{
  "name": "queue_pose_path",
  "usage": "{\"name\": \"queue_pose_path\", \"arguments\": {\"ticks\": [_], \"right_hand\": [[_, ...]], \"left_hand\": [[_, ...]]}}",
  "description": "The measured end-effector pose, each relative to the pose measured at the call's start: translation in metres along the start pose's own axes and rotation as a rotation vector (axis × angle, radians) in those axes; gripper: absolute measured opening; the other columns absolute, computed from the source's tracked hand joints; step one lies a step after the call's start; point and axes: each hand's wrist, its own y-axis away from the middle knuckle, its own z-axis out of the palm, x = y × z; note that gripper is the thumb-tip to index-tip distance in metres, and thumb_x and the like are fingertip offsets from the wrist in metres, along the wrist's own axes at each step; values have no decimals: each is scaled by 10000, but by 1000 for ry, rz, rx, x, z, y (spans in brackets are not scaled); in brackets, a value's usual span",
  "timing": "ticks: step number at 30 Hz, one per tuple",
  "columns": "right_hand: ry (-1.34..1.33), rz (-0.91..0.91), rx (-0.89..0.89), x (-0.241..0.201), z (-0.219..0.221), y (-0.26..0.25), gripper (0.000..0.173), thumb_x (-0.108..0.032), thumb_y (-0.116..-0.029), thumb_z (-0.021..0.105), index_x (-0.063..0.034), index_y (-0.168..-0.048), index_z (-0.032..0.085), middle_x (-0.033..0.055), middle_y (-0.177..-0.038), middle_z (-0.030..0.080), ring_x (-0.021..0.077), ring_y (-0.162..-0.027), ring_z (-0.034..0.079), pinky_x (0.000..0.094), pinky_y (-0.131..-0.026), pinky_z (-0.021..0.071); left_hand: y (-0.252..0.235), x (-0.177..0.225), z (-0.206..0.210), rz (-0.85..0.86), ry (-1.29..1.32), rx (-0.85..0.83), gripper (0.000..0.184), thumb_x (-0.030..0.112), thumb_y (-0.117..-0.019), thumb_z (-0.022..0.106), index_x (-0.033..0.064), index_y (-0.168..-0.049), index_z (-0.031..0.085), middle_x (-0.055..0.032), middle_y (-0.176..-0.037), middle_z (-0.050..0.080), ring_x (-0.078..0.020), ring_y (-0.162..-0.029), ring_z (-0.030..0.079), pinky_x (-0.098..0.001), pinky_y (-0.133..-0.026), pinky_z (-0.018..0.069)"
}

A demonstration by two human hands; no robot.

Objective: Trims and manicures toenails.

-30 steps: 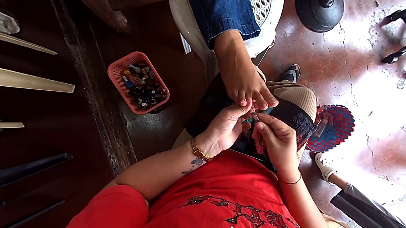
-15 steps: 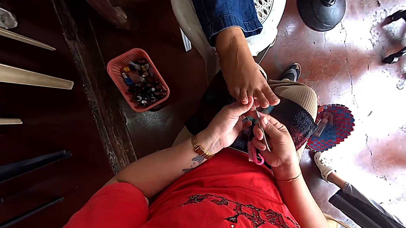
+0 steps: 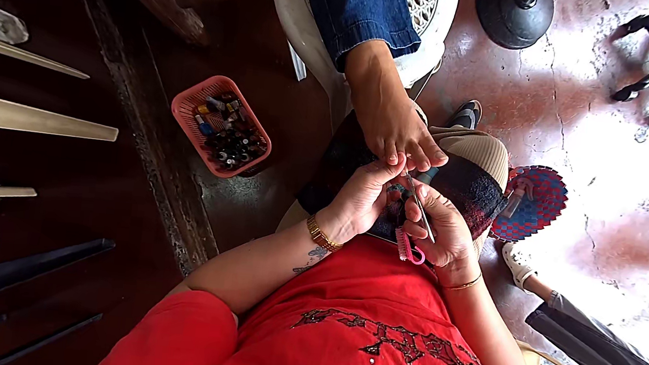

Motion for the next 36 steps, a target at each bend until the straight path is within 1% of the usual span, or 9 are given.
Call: {"name": "queue_pose_path", "arguments": {"ticks": [2,5,9,15,21,26,29,32,36], "right_hand": [[28,-15,16,0,0,0,267,-119,-1079,479,5,-1201,683,59,-716,651,48,-488,563,162,-463,496],[-31,-12,7,3,0,-2,264,-134,-1078,484,-1,-1197,678,42,-705,637,52,-504,581,165,-472,508],[-183,34,-91,7,-6,-3,247,-161,-1070,516,-9,-1217,644,32,-688,622,60,-511,594,171,-492,523],[97,-118,-55,8,-5,0,280,-115,-1068,495,14,-1231,683,56,-704,643,55,-492,552,172,-462,479],[132,-126,4,7,-2,0,289,-117,-1081,469,2,-1221,692,62,-721,657,51,-491,549,176,-468,486],[25,-104,-68,10,-7,-3,283,-145,-1079,473,-9,-1235,666,34,-714,631,50,-512,567,168,-478,493],[167,-189,-50,11,-6,0,286,-132,-1081,478,-6,-1215,697,59,-718,666,60,-507,576,184,-488,506],[294,-273,-12,11,-1,1,280,-96,-1081,468,-4,-1184,711,89,-742,700,65,-497,589,189,-487,524],[374,-327,21,13,-1,0,269,-118,-1082,475,-16,-1180,704,42,-695,636,59,-489,541,195,-454,477]], "left_hand": [[0,0,-1,13,-20,-4,205,272,-1060,539,155,-1002,696,-8,-928,696,-85,-812,658,-226,-684,549],[0,0,0,26,-45,0,201,277,-1058,542,166,-991,695,8,-915,689,-79,-817,652,-228,-699,546],[0,0,1,32,-61,-1,223,279,-1070,520,155,-1025,700,-4,-930,704,-85,-815,659,-247,-721,552],[1,0,1,25,-70,4,198,282,-1063,533,172,-1004,687,19,-947,684,-72,-838,649,-230,-708,542],[1,0,1,29,-89,17,196,281,-1061,539,172,-1001,690,21,-953,687,-70,-838,650,-223,-695,542],[1,0,2,32,-97,0,216,296,-1063,532,173,-987,692,21,-907,689,-68,-817,652,-229,-702,539],[2,1,1,35,-112,-3,208,299,-1065,529,185,-1010,694,34,-954,687,-63,-843,647,-228,-712,542],[2,1,3,31,-117,15,203,295,-1062,536,183,-1011,697,33,-952,686,-65,-840,645,-226,-706,538],[1,0,2,25,-115,20,205,285,-1065,529,174,-1011,694,31,-969,686,-71,-860,643,-241,-726,544]]}}
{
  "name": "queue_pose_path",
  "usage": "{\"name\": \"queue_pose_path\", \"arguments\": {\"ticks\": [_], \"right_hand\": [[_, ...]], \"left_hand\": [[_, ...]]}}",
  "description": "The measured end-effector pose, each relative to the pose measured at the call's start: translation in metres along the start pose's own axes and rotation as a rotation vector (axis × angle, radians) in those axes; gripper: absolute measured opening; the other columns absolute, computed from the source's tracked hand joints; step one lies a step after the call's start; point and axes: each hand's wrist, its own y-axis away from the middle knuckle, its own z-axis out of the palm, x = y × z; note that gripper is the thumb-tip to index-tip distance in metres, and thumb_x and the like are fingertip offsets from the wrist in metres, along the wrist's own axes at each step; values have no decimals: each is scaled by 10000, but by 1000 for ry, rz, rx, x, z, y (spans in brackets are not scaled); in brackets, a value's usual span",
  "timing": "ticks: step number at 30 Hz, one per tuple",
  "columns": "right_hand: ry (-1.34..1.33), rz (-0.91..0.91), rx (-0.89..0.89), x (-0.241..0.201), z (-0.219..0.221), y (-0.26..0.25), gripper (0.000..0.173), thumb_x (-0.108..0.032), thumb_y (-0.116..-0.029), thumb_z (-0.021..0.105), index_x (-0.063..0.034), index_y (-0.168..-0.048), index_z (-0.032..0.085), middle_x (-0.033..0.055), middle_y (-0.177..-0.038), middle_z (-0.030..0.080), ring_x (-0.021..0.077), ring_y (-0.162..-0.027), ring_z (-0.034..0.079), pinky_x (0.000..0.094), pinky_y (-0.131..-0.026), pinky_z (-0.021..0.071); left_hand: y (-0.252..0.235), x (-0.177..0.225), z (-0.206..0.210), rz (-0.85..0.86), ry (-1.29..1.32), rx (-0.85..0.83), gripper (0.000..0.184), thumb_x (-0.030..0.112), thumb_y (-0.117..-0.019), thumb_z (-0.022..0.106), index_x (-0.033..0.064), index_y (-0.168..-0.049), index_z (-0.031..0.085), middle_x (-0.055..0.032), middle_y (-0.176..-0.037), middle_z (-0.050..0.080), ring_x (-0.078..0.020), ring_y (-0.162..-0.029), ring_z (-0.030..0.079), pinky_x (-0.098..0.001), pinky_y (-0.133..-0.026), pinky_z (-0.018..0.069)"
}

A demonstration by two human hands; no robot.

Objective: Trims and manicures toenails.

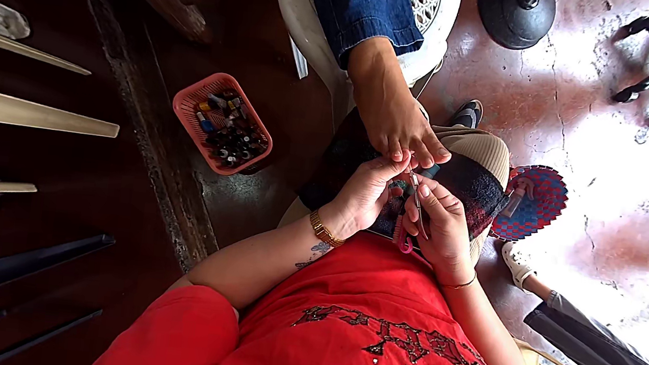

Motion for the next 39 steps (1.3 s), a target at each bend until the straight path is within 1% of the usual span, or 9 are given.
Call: {"name": "queue_pose_path", "arguments": {"ticks": [3,7,13,18,23,27,30,35,39], "right_hand": [[30,-34,-2,2,0,1,273,-116,-1078,481,-6,-1199,699,37,-674,629,59,-481,534,198,-448,473],[89,-67,14,3,1,2,285,-115,-1085,466,-16,-1203,705,81,-691,680,92,-492,605,229,-479,545],[138,-92,30,4,2,3,277,-130,-1077,479,-28,-1204,703,35,-631,592,74,-464,524,223,-455,494],[187,-123,14,5,0,2,287,-125,-1087,470,-13,-1218,699,84,-694,674,109,-502,610,252,-489,560],[201,-130,30,6,1,2,281,-135,-1077,482,-25,-1213,702,31,-626,584,74,-462,513,224,-451,484],[205,-130,19,6,0,3,291,-124,-1084,464,-14,-1222,696,58,-660,631,96,-488,573,243,-477,535],[199,-138,7,5,0,2,290,-116,-1089,466,-7,-1217,701,97,-714,692,92,-483,597,223,-461,535],[199,-129,12,6,-2,1,278,-138,-1080,482,-25,-1203,704,39,-630,587,81,-463,521,228,-453,491],[200,-121,3,5,-2,2,288,-123,-1083,467,-15,-1207,704,61,-657,640,96,-481,581,240,-472,538]], "left_hand": [[1,0,0,3,-3,5,200,284,-1061,537,183,-1009,702,38,-986,688,-69,-883,638,-246,-745,537],[0,0,0,7,-10,0,211,289,-1065,526,178,-1004,695,38,-968,683,-68,-869,636,-241,-732,535],[0,0,0,1,-5,7,201,283,-1064,531,186,-1003,696,40,-979,694,-65,-865,641,-238,-724,536],[0,-1,-1,5,-8,4,198,286,-1063,534,185,-1005,694,48,-982,687,-60,-875,631,-242,-742,529],[0,-1,0,8,-6,5,204,283,-1066,528,173,-1018,692,36,-993,696,-64,-877,646,-240,-732,541],[1,-1,0,7,-7,12,199,297,-1062,540,174,-1039,695,39,-1024,697,-67,-915,646,-245,-755,539],[1,0,1,4,-16,11,206,300,-1061,537,172,-1017,692,32,-981,694,-64,-868,645,-236,-722,537],[2,1,1,12,-42,14,210,311,-1059,542,180,-1016,700,41,-969,697,-66,-868,646,-240,-729,537],[3,1,1,14,-71,15,220,314,-1062,533,184,-999,699,49,-956,691,-59,-855,638,-234,-715,531]]}}
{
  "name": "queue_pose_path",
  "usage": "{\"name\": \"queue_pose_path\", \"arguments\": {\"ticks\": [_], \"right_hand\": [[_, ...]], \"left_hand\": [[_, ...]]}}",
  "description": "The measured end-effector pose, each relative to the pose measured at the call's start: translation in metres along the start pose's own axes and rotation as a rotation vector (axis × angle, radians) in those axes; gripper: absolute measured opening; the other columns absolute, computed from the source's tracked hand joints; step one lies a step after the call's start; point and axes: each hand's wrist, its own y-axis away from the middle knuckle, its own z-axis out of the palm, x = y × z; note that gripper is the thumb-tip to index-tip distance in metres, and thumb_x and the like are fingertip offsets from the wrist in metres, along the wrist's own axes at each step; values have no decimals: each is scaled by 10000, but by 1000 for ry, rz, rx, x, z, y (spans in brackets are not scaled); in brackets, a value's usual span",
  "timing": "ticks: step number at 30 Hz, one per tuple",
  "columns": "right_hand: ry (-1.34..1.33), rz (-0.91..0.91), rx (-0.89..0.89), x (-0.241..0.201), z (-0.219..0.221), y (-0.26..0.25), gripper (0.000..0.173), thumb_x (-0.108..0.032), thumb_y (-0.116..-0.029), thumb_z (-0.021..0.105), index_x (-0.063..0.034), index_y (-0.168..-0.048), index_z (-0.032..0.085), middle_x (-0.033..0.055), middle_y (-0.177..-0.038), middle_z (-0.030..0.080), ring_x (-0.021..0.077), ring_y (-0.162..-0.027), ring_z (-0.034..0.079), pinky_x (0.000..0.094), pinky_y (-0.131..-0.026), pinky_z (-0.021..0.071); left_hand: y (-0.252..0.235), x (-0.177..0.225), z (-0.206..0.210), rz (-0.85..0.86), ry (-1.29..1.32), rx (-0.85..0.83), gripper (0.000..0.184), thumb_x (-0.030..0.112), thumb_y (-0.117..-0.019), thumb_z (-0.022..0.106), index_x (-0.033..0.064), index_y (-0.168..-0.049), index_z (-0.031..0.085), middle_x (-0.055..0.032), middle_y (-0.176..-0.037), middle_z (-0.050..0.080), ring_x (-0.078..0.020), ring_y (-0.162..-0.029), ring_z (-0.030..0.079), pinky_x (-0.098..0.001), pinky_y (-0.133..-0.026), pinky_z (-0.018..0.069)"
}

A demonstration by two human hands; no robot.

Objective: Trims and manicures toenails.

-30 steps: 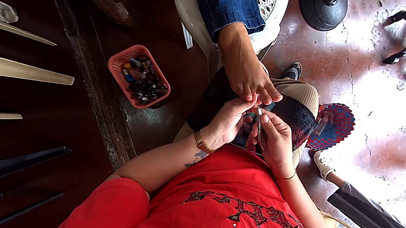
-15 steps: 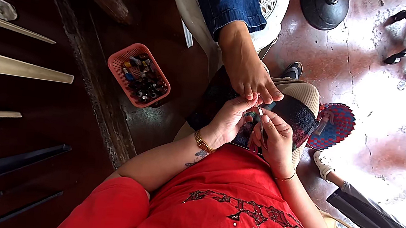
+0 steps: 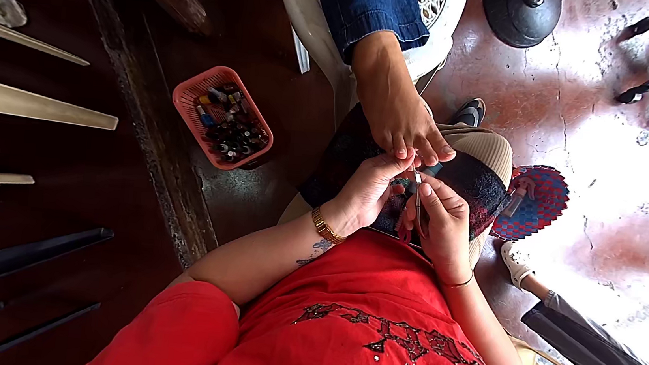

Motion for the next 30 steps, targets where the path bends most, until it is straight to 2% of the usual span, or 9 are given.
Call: {"name": "queue_pose_path", "arguments": {"ticks": [3,6,8,11,13,18,23,28,30], "right_hand": [[-7,17,-3,-2,0,-1,289,-124,-1089,462,-8,-1195,704,88,-680,672,98,-481,595,232,-467,537],[-33,48,-4,-2,-2,-2,283,-142,-1082,471,-17,-1185,704,42,-624,597,77,-459,534,220,-448,494],[-31,56,-11,-3,-3,-2,289,-144,-1082,473,-14,-1193,706,32,-618,590,72,-461,528,217,-450,487],[-40,65,-23,-4,-3,-2,295,-125,-1086,454,-5,-1194,700,57,-651,640,88,-480,583,229,-471,534],[-52,77,-23,-5,-2,-3,293,-128,-1090,459,-6,-1191,706,82,-671,675,90,-476,599,220,-455,530],[-81,103,-15,-6,-3,-5,284,-137,-1080,471,-15,-1174,709,22,-604,589,59,-448,522,203,-438,477],[-83,101,-29,-8,-2,-5,289,-123,-1088,461,-12,-1180,711,76,-657,675,86,-476,605,218,-464,537],[-93,139,-28,-10,-4,-6,297,-137,-1084,448,-8,-1173,700,19,-596,580,54,-443,516,199,-435,471],[-87,132,-32,-10,-4,-5,302,-131,-1083,446,-7,-1181,703,25,-600,593,59,-450,532,203,-450,490]], "left_hand": [[0,0,-1,7,-10,-7,213,317,-1056,548,187,-986,702,47,-955,691,-57,-862,640,-231,-711,528],[0,0,-1,17,-6,-12,201,302,-1055,551,194,-964,693,50,-946,693,-46,-844,643,-210,-690,523],[0,-1,-1,26,-8,-16,202,294,-1055,548,196,-958,695,54,-933,687,-45,-834,639,-212,-685,522],[0,-1,-2,29,-23,-18,209,298,-1056,544,191,-965,699,54,-943,687,-52,-848,637,-225,-697,525],[0,0,-2,28,-27,-23,216,304,-1058,540,185,-972,698,48,-941,687,-53,-843,641,-224,-690,528],[0,-1,-1,30,-20,-14,207,281,-1060,538,196,-958,697,53,-932,679,-56,-841,631,-227,-692,515],[2,1,-1,33,-42,-25,222,311,-1060,534,186,-977,699,45,-932,686,-57,-834,639,-226,-682,525],[3,1,-2,32,-39,-27,209,285,-1066,526,185,-979,688,49,-928,670,-52,-828,630,-218,-684,520],[2,1,-2,34,-39,-36,215,292,-1063,531,194,-958,691,54,-916,671,-51,-831,630,-219,-679,514]]}}
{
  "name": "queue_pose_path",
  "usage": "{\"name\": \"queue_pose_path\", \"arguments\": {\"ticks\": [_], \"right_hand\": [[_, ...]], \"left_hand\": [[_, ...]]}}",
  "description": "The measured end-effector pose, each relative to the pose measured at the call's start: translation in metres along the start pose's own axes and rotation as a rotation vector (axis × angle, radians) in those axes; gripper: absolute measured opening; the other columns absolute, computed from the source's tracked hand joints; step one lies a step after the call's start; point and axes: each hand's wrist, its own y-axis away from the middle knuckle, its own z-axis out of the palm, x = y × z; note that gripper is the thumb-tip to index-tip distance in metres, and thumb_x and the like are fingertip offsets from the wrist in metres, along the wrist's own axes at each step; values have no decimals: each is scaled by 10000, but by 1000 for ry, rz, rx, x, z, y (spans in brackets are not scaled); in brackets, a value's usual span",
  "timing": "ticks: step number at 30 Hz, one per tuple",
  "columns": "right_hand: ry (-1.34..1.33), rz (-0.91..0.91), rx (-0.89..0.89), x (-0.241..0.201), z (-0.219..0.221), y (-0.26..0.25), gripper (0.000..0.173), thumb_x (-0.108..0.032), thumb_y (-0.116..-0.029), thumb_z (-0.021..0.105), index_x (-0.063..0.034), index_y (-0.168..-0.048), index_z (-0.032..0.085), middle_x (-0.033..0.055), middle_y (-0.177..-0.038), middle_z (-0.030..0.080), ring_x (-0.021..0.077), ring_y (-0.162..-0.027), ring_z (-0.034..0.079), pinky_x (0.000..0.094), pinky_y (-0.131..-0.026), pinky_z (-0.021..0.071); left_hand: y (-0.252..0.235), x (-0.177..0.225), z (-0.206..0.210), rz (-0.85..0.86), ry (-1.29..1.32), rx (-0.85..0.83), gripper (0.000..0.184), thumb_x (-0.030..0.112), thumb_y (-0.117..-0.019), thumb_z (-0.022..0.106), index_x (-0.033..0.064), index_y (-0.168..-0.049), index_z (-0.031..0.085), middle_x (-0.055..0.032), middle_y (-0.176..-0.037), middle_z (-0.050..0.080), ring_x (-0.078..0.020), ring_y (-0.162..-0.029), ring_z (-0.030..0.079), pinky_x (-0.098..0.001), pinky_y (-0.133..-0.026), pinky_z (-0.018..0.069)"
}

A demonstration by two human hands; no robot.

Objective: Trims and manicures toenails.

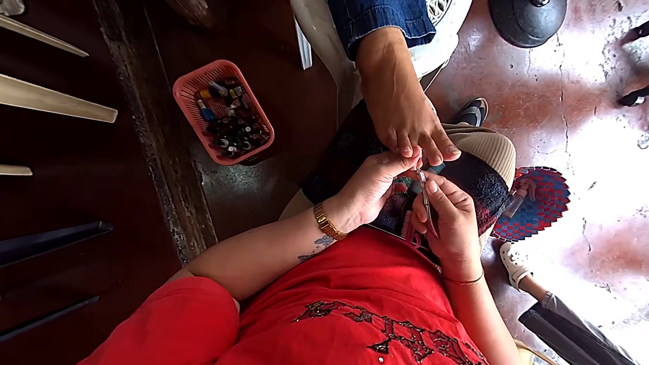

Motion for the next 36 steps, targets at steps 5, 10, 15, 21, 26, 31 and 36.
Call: {"name": "queue_pose_path", "arguments": {"ticks": [5,10,15,21,26,31,36], "right_hand": [[-14,-10,-14,2,0,-3,285,-131,-1085,461,-19,-1157,713,47,-631,637,78,-469,580,221,-462,528],[-43,9,-37,1,-3,-2,312,-139,-1089,435,-5,-1184,701,20,-599,595,57,-452,537,199,-444,485],[-160,113,-114,1,-10,-7,306,-197,-1091,441,-62,-1145,710,-12,-600,599,35,-457,535,181,-450,474],[-147,116,-138,-1,-17,-6,309,-181,-1087,454,-42,-1156,722,1,-626,619,36,-462,535,176,-448,471],[-102,105,-128,-5,-13,-7,291,-141,-1084,466,-16,-1161,717,28,-613,619,52,-456,549,187,-442,483],[-131,173,-94,-10,-11,-8,298,-135,-1080,454,-9,-1162,711,30,-616,622,46,-445,539,179,-431,473],[-125,221,-99,-14,-12,-9,320,-136,-1085,433,0,-1173,708,16,-620,607,39,-449,529,172,-432,471]], "left_hand": [[0,0,-1,-1,7,-8,225,303,-1064,528,188,-973,699,44,-925,685,-56,-834,639,-220,-678,519],[-1,0,-1,-4,16,-2,221,273,-1066,522,182,-952,688,41,-914,673,-55,-806,627,-214,-663,513],[1,0,-1,-7,-1,0,217,282,-1067,519,179,-970,683,44,-870,666,-47,-772,623,-204,-650,510],[0,-1,-2,-14,-3,4,225,292,-1066,517,177,-956,676,44,-857,657,-53,-764,621,-215,-659,516],[-1,-2,-2,-10,17,1,203,272,-1064,523,179,-986,685,43,-897,659,-55,-789,622,-219,-670,516],[-1,-1,-2,-20,13,9,204,271,-1067,519,173,-987,680,39,-894,661,-54,-776,623,-212,-664,517],[0,-1,-3,-15,1,6,214,274,-1067,517,181,-965,681,38,-893,666,-57,-782,629,-213,-665,519]]}}
